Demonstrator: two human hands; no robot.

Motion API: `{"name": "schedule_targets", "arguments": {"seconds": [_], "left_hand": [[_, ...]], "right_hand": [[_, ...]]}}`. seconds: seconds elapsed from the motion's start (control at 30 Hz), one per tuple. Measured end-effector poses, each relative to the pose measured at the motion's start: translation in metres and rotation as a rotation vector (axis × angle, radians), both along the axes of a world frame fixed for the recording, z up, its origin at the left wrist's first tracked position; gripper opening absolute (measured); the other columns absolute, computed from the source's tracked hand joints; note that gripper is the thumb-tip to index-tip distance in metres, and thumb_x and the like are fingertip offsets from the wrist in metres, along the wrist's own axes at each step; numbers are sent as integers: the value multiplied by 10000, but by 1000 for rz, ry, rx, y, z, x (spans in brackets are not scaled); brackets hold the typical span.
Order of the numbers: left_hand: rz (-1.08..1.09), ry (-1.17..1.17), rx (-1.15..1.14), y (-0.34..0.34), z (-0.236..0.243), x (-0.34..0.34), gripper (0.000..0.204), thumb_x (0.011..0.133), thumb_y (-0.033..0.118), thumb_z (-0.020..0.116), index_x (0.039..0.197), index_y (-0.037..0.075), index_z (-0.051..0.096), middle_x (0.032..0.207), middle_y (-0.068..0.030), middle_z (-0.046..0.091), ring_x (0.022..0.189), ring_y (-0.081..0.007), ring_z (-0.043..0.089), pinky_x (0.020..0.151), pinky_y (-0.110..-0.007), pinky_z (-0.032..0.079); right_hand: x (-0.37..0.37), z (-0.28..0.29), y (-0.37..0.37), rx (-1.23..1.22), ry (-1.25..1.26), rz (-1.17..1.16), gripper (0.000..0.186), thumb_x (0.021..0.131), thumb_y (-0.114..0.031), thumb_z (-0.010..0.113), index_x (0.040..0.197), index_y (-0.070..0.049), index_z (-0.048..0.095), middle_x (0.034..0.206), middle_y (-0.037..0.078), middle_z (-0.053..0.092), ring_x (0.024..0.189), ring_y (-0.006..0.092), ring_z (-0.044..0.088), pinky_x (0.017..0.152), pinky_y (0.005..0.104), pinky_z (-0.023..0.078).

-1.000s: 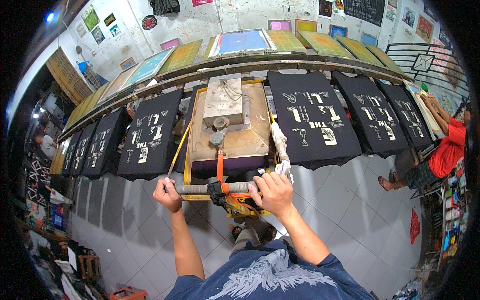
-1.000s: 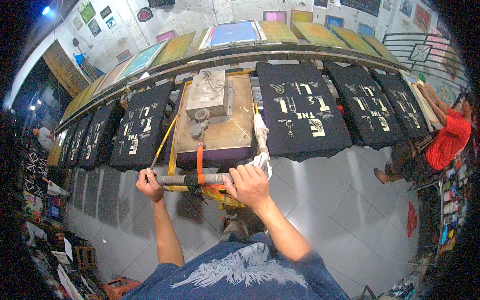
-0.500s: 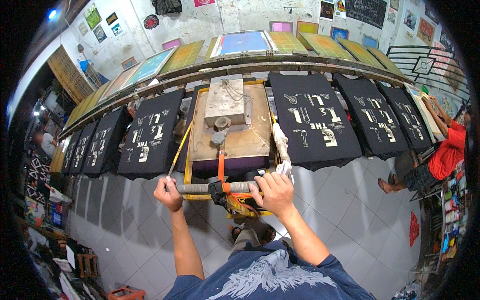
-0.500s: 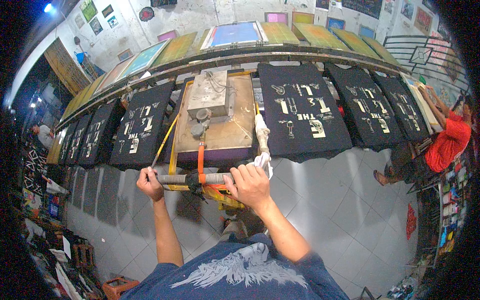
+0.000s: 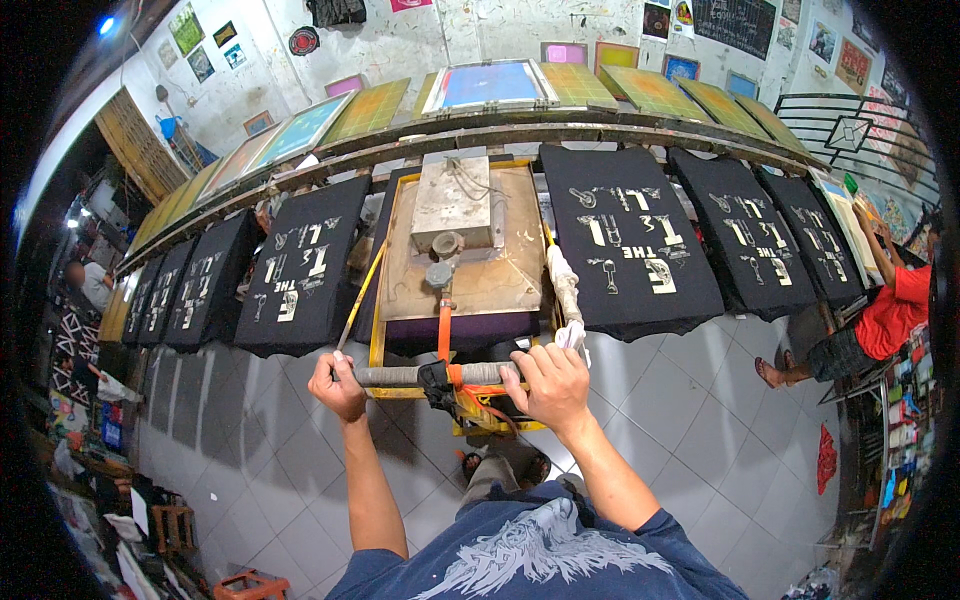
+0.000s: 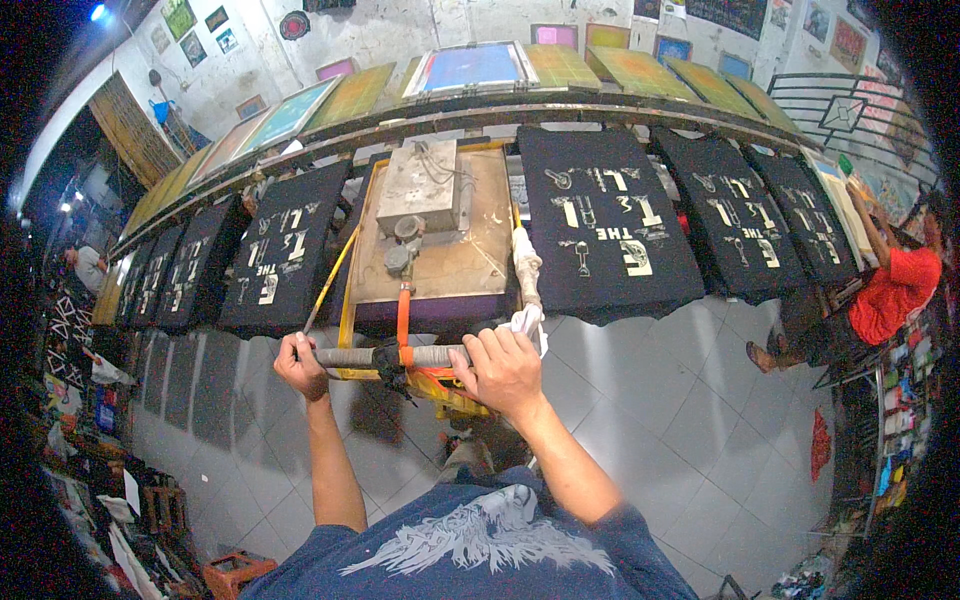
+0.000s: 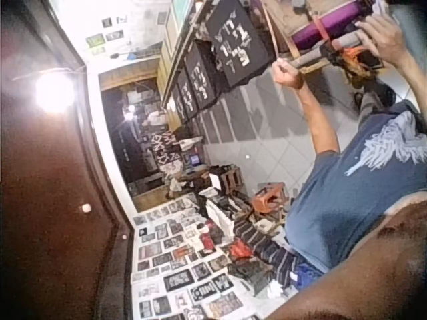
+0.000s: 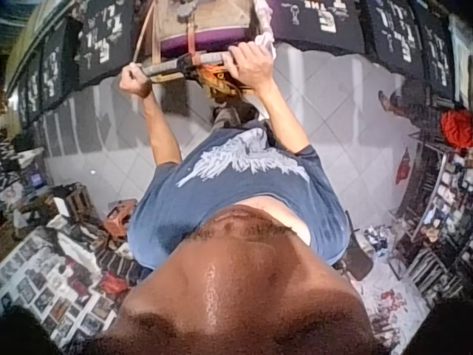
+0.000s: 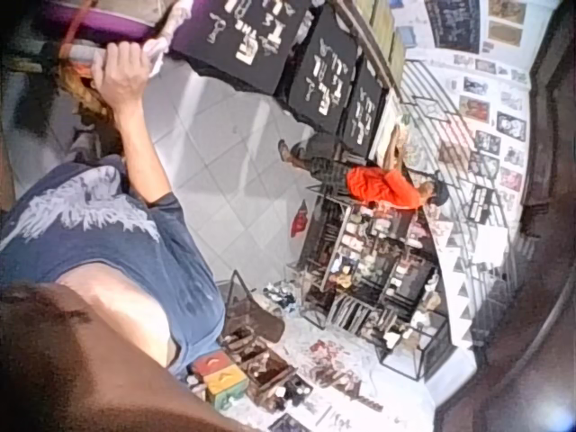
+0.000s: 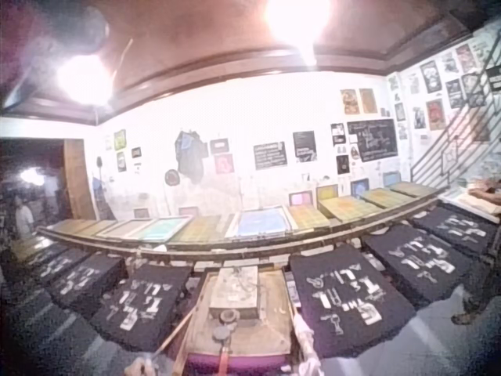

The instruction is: The person operates a manual screen-printing machine by pulling a frame across a row of black t-shirts and using a heat tool to cure the ink between layers.

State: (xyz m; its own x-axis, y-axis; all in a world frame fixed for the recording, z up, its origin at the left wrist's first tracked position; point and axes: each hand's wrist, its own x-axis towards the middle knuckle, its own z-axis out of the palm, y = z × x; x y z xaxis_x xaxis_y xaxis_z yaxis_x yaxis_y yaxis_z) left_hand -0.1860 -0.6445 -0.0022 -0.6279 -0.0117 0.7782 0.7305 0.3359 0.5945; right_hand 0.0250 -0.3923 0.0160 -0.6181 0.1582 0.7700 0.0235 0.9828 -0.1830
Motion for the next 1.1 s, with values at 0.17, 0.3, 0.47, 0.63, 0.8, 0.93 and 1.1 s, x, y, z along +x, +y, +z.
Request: {"name": "schedule_targets", "arguments": {"seconds": [0.17, 0.3, 0.47, 0.63, 0.8, 0.93, 1.1], "left_hand": [[4, -7, -3, 0, 0, 0, 328, 981, 114, 562, 677, -4, 525, 594, -89, 580, 542, -169, 551, 536, -326, 419], [-1, -10, 1, 1, 0, 0, 323, 978, 114, 566, 679, -4, 530, 596, -88, 581, 542, -169, 554, 537, -328, 422], [22, -11, -6, 1, 2, 2, 319, 972, 114, 571, 675, -2, 547, 602, -90, 597, 546, -167, 560, 544, -329, 431], [-25, -82, -2, -3, -8, -5, 295, 944, 122, 602, 675, 5, 569, 612, -101, 622, 552, -200, 587, 560, -354, 454], [-24, -15, -22, 9, -9, 2, 304, 961, 126, 603, 681, 8, 604, 630, -89, 641, 561, -171, 580, 566, -332, 453], [-25, -52, -64, 9, -10, 6, 312, 946, 170, 616, 675, 15, 607, 621, -113, 636, 546, -220, 594, 556, -367, 455], [-118, -46, -64, -8, -1, 1, 246, 889, 73, 648, 666, 15, 564, 614, -147, 558, 541, -322, 564, 533, -406, 436]], "right_hand": [[1, 0, 0, -1, -10, -8, 215, 855, -305, 752, 886, -102, 688, 767, 25, 533, 732, 213, 555, 662, 370, 425], [0, 1, 1, -1, -10, -7, 214, 856, -304, 751, 881, -102, 684, 770, 26, 532, 729, 214, 551, 663, 367, 424], [-1, 1, 0, -9, -13, -17, 229, 852, -317, 762, 870, -103, 682, 763, 27, 538, 727, 217, 567, 653, 373, 433], [-7, 6, 9, -157, 7, -97, 273, 867, -350, 773, 809, -111, 653, 707, 55, 583, 665, 266, 619, 606, 412, 475], [-12, 22, 16, -253, -142, -198, 366, 914, -335, 742, 685, -61, 659, 668, 140, 635, 642, 345, 646, 589, 454, 483], [-8, 28, 13, -188, -277, -282, 480, 968, -397, 665, 628, -58, 644, 632, 159, 643, 625, 355, 655, 629, 481, 505], [-8, 32, -12, -146, -306, -342, 489, 993, -383, 624, 634, -52, 659, 635, 175, 653, 619, 378, 654, 621, 491, 502]]}}
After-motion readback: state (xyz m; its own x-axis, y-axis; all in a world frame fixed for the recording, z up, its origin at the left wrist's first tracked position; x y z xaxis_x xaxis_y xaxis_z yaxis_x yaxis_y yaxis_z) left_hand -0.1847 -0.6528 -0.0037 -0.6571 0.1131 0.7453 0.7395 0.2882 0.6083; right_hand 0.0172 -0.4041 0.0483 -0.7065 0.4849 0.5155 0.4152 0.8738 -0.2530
